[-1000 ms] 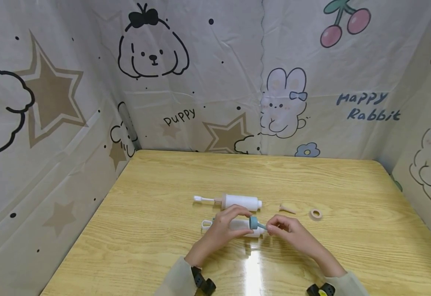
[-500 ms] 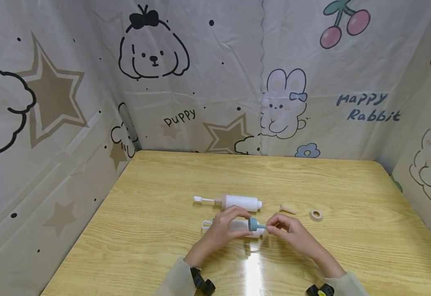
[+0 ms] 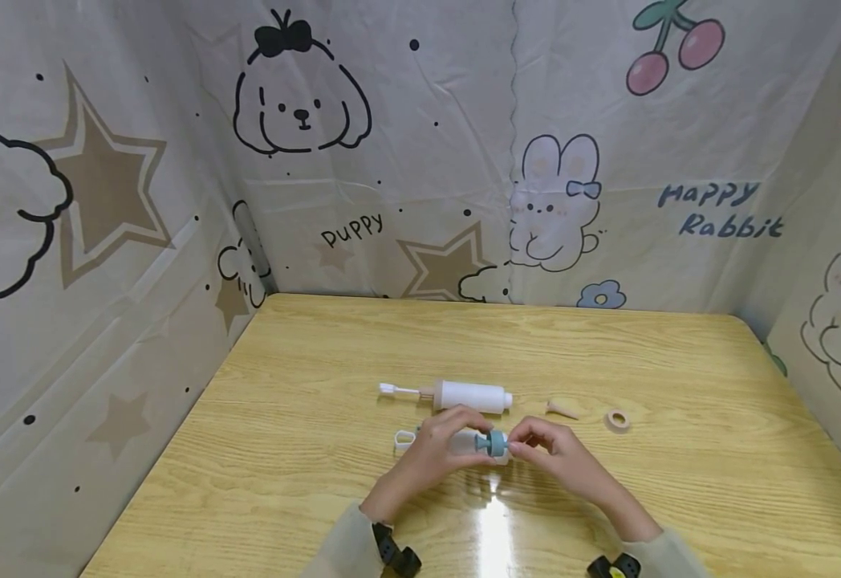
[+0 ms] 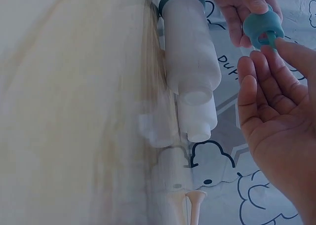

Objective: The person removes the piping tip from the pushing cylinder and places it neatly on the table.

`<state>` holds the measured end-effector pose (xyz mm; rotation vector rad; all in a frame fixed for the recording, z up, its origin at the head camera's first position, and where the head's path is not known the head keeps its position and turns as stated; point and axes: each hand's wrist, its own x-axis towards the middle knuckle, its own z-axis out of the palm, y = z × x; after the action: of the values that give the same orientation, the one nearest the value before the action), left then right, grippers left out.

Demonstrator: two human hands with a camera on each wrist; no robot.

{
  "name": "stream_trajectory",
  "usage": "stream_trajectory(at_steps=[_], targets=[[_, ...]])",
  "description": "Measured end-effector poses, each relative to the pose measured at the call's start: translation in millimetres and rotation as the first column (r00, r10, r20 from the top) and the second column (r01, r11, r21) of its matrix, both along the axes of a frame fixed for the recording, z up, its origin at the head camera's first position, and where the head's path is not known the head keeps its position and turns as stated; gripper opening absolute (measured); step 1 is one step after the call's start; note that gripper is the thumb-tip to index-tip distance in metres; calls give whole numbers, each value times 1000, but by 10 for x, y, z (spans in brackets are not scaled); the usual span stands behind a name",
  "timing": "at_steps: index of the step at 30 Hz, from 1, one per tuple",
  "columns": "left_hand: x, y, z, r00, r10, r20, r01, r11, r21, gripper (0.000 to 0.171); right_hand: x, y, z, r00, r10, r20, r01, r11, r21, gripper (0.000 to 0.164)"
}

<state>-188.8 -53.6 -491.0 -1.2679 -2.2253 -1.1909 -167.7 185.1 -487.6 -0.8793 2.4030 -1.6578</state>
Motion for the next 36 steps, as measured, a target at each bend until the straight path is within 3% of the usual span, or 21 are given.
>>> stream_trajectory(at_steps=[9, 18, 25, 31, 36], targets=[[3, -1, -18, 998, 58, -25, -58, 998, 9, 38, 6, 5, 21, 1000, -8, 6, 7, 1000, 11, 11], [-32, 9, -33, 982, 76, -173, -69, 997, 45, 40, 0, 6, 29, 999, -28, 17, 28, 1000, 13, 12], [-39, 24, -43, 978, 101, -182, -86, 992, 93, 39, -11, -114, 35, 991, -128, -31, 128, 992, -15, 18], [-48, 33, -54, 970, 137, -202, -114, 986, 120, 39, -14, -238, 29, 987, -139, -85, 137, 990, -31, 17], [-27, 17, -73, 974, 130, -186, -115, 990, 87, 37, 27, -244, 12, 991, -131, -30, 129, 990, -50, 14]])
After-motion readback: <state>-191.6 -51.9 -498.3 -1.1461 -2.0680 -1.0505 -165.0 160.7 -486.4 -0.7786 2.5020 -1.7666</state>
